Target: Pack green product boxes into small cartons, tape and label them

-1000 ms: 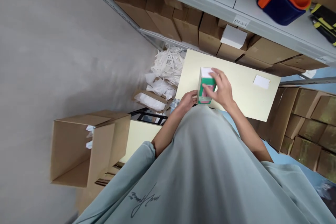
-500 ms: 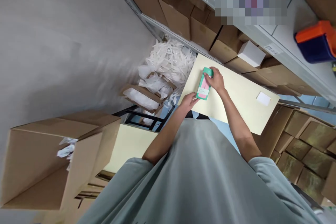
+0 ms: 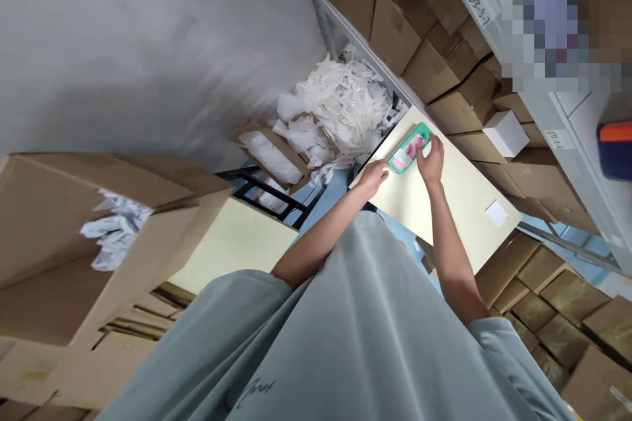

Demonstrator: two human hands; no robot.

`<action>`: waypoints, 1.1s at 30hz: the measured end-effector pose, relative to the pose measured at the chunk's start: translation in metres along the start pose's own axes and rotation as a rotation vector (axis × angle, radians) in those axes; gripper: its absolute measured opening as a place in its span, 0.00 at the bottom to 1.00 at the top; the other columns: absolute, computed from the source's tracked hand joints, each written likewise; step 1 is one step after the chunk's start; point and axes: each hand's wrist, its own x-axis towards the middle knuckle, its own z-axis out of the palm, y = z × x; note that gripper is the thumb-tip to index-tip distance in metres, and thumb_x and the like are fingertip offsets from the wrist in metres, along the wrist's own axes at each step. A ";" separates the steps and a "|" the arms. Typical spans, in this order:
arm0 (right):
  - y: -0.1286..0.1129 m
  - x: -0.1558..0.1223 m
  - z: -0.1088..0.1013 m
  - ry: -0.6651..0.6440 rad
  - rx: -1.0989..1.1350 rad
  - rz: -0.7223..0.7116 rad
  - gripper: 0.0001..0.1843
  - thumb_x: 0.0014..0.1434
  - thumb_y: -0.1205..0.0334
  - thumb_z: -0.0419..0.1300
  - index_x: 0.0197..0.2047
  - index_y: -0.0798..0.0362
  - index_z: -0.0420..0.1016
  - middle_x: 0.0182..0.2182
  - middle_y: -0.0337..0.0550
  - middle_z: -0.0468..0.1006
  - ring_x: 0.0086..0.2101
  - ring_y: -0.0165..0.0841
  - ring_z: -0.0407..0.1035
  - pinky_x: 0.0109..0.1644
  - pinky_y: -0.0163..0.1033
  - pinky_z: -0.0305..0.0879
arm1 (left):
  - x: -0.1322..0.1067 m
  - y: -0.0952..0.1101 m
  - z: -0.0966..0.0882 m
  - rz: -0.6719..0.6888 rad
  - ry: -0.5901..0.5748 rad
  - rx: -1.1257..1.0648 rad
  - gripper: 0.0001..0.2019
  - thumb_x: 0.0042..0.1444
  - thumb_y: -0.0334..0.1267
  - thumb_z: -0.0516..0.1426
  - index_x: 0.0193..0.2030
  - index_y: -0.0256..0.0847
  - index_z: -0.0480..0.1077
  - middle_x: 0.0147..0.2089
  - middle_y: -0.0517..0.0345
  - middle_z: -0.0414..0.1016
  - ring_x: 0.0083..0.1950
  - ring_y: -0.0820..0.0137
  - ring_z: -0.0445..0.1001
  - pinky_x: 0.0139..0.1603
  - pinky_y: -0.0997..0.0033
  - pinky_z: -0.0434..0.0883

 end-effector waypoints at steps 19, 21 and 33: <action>-0.200 -0.284 0.008 -0.349 0.455 -0.740 0.20 0.75 0.47 0.59 0.59 0.48 0.83 0.57 0.55 0.86 0.61 0.47 0.78 0.72 0.59 0.72 | -0.293 -0.100 -0.240 0.562 0.236 -0.505 0.08 0.59 0.39 0.71 0.39 0.43 0.77 0.61 0.44 0.87 0.67 0.55 0.83 0.81 0.50 0.68; -0.217 -0.319 0.013 -0.470 0.433 -0.814 0.20 0.76 0.46 0.58 0.58 0.47 0.83 0.57 0.55 0.87 0.60 0.48 0.79 0.71 0.58 0.74 | -0.321 -0.119 -0.274 0.581 0.315 -0.629 0.06 0.60 0.37 0.69 0.38 0.43 0.76 0.60 0.43 0.87 0.64 0.56 0.85 0.78 0.52 0.71; -0.318 -0.543 0.133 -1.219 0.425 -0.833 0.17 0.71 0.46 0.63 0.53 0.48 0.84 0.54 0.51 0.90 0.55 0.45 0.84 0.67 0.52 0.78 | -0.415 -0.203 -0.468 0.733 0.380 -1.105 0.04 0.63 0.31 0.63 0.37 0.42 0.74 0.55 0.44 0.87 0.61 0.60 0.85 0.72 0.57 0.76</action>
